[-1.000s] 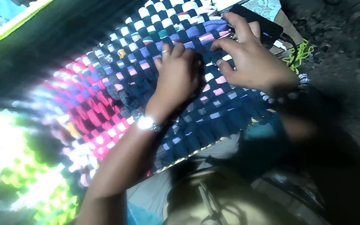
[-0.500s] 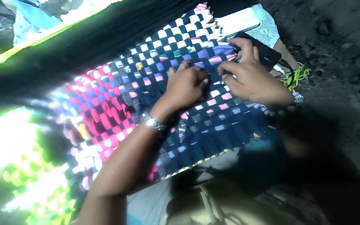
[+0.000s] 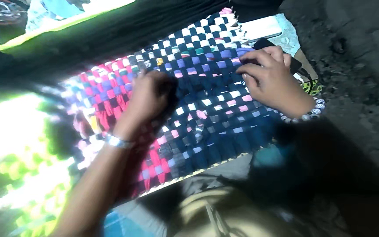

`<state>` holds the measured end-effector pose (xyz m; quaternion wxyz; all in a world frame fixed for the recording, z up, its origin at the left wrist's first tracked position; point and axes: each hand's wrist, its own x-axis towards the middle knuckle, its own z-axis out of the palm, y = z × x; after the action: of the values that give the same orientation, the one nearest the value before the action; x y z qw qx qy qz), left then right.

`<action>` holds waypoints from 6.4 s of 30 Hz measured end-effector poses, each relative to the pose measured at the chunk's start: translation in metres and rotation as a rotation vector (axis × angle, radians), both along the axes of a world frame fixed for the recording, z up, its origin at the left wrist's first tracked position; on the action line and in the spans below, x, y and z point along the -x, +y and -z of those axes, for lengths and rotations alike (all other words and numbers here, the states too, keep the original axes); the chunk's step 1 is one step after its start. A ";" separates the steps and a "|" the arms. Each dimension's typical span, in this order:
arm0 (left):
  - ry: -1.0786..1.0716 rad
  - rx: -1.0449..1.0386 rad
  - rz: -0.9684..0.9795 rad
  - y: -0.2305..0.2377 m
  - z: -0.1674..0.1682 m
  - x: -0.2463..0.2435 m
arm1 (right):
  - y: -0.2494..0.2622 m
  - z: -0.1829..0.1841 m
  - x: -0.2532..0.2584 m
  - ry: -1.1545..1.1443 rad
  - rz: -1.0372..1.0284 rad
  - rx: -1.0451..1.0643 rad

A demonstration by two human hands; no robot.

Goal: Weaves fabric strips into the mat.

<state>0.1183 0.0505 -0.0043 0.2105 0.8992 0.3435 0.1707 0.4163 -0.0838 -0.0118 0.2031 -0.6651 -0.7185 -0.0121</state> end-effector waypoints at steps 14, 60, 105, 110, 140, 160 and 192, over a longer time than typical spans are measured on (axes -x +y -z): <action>0.097 -0.302 0.217 -0.030 0.025 -0.112 | 0.009 -0.005 0.001 -0.076 0.062 0.195; 0.112 -0.201 0.084 -0.012 0.006 -0.037 | 0.021 -0.032 0.033 -0.134 -0.270 0.192; -0.025 -0.066 0.231 -0.002 0.038 -0.037 | 0.053 -0.008 0.058 0.211 -0.153 0.642; 0.018 0.058 0.250 0.003 0.034 -0.038 | 0.060 -0.008 0.053 0.226 -0.264 0.645; 0.124 -0.331 -0.037 -0.038 0.043 0.042 | 0.045 0.013 0.123 -0.087 -0.309 0.246; -0.089 0.071 0.108 -0.010 0.030 0.047 | 0.071 0.021 0.098 0.239 -0.469 0.286; -0.029 -0.124 0.029 -0.001 0.034 0.087 | 0.089 0.024 0.150 0.126 -0.536 0.253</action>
<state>0.0310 0.0499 -0.0386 0.1620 0.9128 0.3160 0.2016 0.2664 0.0057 -0.0357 0.1587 -0.4715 -0.8501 0.1729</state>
